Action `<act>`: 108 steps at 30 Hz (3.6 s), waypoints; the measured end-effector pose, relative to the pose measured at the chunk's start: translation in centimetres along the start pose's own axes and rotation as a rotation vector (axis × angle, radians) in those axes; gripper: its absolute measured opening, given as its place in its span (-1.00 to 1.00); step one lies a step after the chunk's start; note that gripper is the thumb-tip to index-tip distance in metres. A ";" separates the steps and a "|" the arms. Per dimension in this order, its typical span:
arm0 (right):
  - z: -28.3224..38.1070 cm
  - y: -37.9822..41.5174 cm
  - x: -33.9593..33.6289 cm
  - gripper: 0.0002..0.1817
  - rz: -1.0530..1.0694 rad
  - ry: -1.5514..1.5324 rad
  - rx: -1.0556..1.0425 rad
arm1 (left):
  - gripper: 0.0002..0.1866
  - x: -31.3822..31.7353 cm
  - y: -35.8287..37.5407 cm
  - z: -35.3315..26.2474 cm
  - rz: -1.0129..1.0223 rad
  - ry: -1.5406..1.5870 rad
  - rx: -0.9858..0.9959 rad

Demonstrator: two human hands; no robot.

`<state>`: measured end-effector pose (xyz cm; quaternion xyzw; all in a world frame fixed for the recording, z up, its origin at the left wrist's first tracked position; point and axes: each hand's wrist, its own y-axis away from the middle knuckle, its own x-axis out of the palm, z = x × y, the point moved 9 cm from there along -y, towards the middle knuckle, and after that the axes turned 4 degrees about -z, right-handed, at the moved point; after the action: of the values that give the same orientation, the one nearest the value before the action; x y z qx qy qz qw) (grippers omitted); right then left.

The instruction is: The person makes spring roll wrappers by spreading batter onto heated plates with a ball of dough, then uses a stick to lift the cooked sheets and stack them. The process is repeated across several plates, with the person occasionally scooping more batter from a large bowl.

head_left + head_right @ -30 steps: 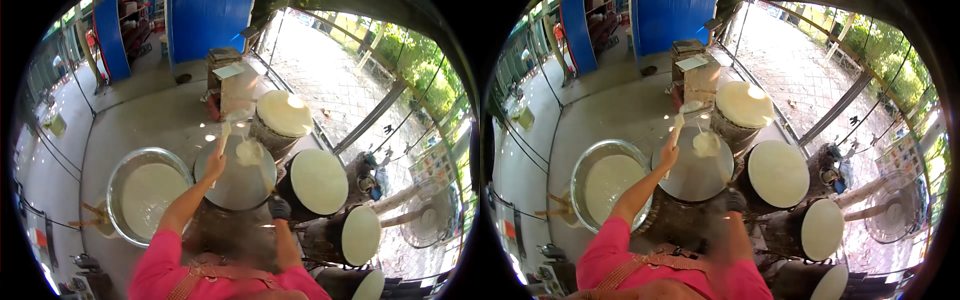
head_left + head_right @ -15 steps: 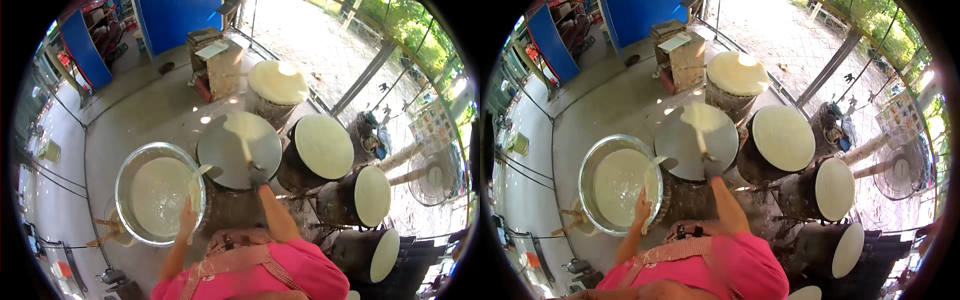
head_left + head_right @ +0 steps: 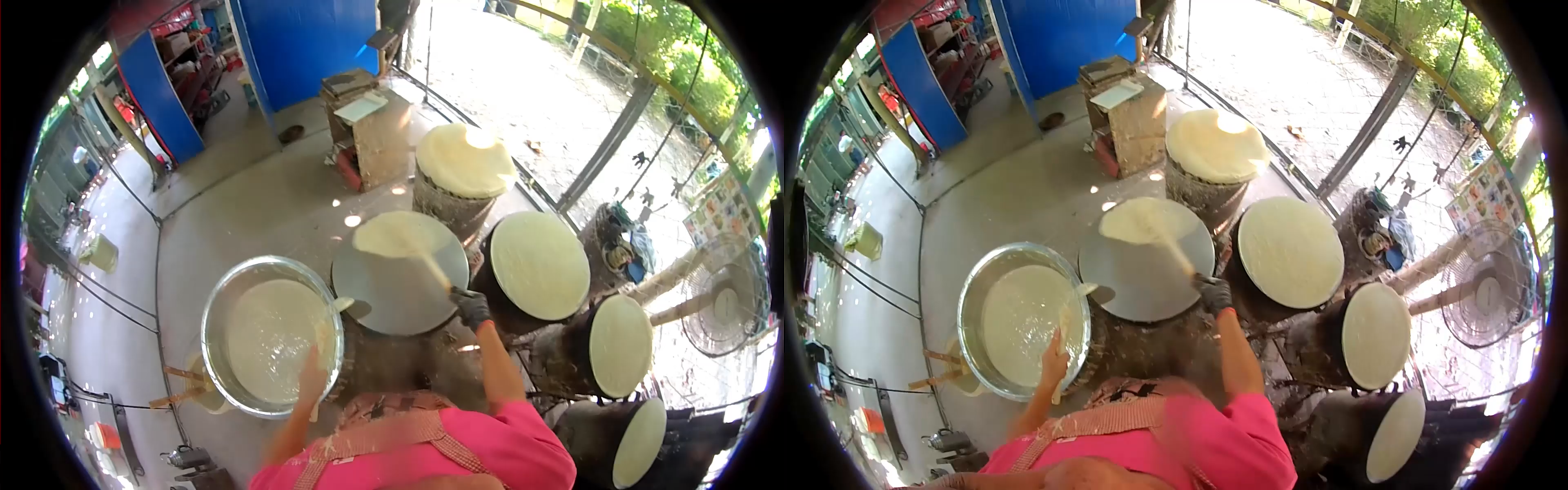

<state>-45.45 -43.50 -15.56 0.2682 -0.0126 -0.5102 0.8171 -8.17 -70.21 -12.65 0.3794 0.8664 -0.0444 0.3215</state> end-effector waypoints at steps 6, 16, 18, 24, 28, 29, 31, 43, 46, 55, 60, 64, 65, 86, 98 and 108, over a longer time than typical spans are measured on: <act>0.2 -0.8 4.9 -0.78 0.113 -0.187 0.017 | -0.32 0.1 0.8 -3.5 -0.103 -0.091 0.044; -2.0 -6.8 3.9 -0.70 0.331 0.014 0.095 | -0.33 0.4 2.7 -5.6 -0.169 -0.105 -0.010; -0.9 -6.9 3.3 -0.70 0.370 -0.015 -0.249 | -0.32 0.6 4.0 -4.2 -0.207 -0.093 -0.081; 3.9 -10.6 0.1 -0.72 0.269 0.029 0.155 | -0.34 0.7 9.2 -0.8 -0.232 0.015 -0.270; 0.4 -5.9 3.7 -0.77 0.485 0.020 0.287 | -0.33 2.0 11.5 2.6 -0.254 0.191 -0.500; 0.4 -5.8 3.2 -0.76 0.528 -0.033 0.153 | -0.32 2.0 11.7 2.9 -0.286 0.213 -0.515; 1.4 -6.2 1.7 -0.75 0.550 -0.112 0.061 | -0.32 1.8 12.0 2.1 -0.326 0.235 -0.547; -0.1 -8.4 1.5 -0.83 0.650 0.004 0.231 | -0.33 1.6 14.0 1.7 -0.380 0.222 -0.571; 4.0 -13.3 1.6 -0.84 0.518 0.143 0.166 | -0.34 0.7 15.1 0.3 -0.358 0.222 -0.559; 0.3 -11.2 -0.5 -0.85 0.655 0.242 0.124 | -0.33 1.1 17.5 -0.8 -0.446 0.292 -0.774; 6.6 -16.4 5.5 -0.85 0.593 0.382 0.009 | -0.33 1.1 18.9 1.1 -0.463 0.251 -0.639; 5.3 -16.5 5.3 -0.85 0.618 0.521 0.026 | -0.36 0.5 19.5 -0.8 -0.410 0.067 -0.730; 4.1 -15.8 3.7 -0.85 0.636 0.525 0.028 | -0.36 0.5 19.6 0.0 -0.441 0.106 -0.713; -1.0 11.9 -15.1 -0.82 0.078 0.853 -0.367 | -0.32 -3.8 23.6 12.6 -0.297 0.270 -0.487; -8.4 22.0 9.0 -0.56 -0.269 0.680 -0.583 | -0.34 -9.3 27.2 6.4 0.064 0.915 -0.642; -9.8 16.5 11.2 -0.65 -0.373 1.067 -0.373 | -0.54 -4.9 30.8 3.7 0.405 2.136 -0.677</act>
<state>-23.52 -43.21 -19.35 0.3370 0.5370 -0.4335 0.6404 17.39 -52.70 -7.53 0.2500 0.5873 0.5904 -0.4939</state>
